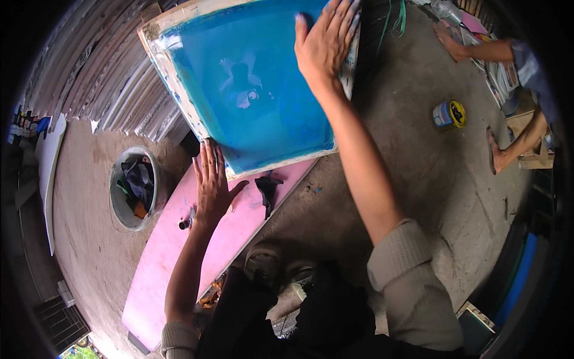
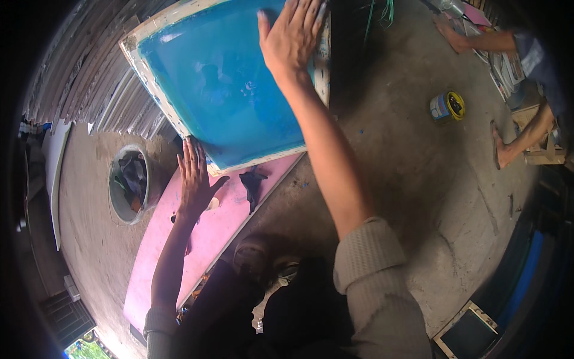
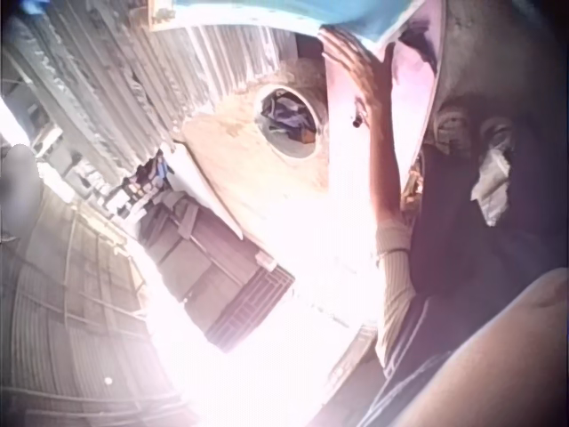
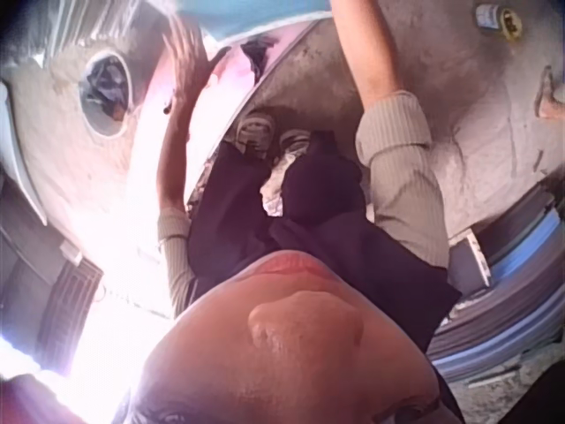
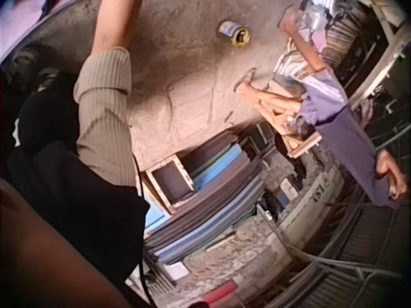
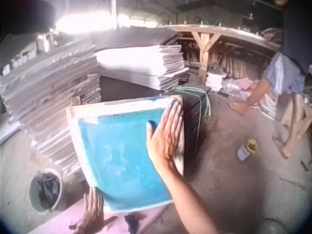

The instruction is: The person sits on the floor and cleans a blue screen using a small bottle and a cloth. They apply liquid from the bottle onto the cloth and wipe the screen surface repeatedly.

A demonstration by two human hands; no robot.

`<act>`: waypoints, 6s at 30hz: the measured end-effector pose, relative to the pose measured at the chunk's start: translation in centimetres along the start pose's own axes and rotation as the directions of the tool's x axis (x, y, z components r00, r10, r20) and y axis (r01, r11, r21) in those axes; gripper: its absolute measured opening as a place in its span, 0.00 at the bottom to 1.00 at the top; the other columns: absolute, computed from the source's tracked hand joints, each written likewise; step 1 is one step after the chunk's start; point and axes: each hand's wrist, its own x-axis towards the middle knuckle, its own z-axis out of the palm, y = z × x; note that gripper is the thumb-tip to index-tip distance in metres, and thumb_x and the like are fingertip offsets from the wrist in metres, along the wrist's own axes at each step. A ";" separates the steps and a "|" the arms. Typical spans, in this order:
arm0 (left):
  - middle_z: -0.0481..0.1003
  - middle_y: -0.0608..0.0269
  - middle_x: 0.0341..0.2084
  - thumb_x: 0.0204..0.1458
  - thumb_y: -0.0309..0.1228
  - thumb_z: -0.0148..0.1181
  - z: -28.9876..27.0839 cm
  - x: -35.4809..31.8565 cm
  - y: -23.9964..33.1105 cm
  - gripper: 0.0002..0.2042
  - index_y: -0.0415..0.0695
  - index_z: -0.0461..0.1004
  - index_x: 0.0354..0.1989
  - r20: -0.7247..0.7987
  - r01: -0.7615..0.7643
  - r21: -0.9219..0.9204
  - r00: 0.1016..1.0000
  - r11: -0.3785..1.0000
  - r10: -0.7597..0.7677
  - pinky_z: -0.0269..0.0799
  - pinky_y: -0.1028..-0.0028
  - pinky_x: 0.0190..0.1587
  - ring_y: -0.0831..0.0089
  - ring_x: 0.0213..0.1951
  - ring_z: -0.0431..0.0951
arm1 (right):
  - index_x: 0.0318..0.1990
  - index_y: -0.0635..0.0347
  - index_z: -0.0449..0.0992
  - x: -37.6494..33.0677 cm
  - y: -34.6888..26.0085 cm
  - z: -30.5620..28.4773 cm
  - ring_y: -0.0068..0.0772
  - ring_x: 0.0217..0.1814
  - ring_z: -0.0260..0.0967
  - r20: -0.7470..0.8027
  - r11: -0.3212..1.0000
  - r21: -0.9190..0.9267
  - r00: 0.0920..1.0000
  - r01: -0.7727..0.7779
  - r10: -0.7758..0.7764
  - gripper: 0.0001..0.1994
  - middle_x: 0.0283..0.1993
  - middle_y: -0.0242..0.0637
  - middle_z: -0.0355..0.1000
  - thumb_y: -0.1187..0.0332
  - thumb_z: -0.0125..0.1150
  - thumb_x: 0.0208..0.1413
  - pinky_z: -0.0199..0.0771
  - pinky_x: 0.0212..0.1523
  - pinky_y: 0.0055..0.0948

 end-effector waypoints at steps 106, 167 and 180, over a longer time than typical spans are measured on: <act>0.40 0.41 0.66 0.36 0.48 0.69 -0.5 0.5 0.2 0.52 0.32 0.44 0.64 0.044 -0.006 0.125 0.999 0.992 0.001 0.41 0.46 0.64 0.50 0.68 0.40 | 0.64 0.69 0.49 -5.7 4.8 1.0 0.49 0.71 0.41 0.054 0.992 -0.061 0.992 0.113 -0.110 0.39 0.68 0.53 0.47 0.47 0.50 0.54 0.40 0.68 0.48; 0.40 0.41 0.66 0.34 0.44 0.70 -0.5 -0.3 -0.2 0.52 0.32 0.45 0.64 0.104 0.017 0.108 0.994 0.994 -0.029 0.38 0.47 0.65 0.50 0.68 0.39 | 0.64 0.70 0.49 -7.9 6.5 -0.7 0.54 0.71 0.41 0.177 0.978 0.123 0.966 0.166 -0.186 0.35 0.68 0.56 0.45 0.57 0.52 0.56 0.42 0.67 0.50; 0.37 0.37 0.65 0.35 0.48 0.68 -0.1 -0.1 -0.4 0.54 0.30 0.41 0.65 0.060 -0.029 0.120 0.998 0.992 0.022 0.37 0.46 0.65 0.48 0.68 0.36 | 0.65 0.71 0.43 -15.3 10.2 -1.4 0.55 0.69 0.44 0.312 0.964 0.265 0.949 -0.036 -0.051 0.34 0.68 0.58 0.42 0.64 0.51 0.57 0.45 0.66 0.50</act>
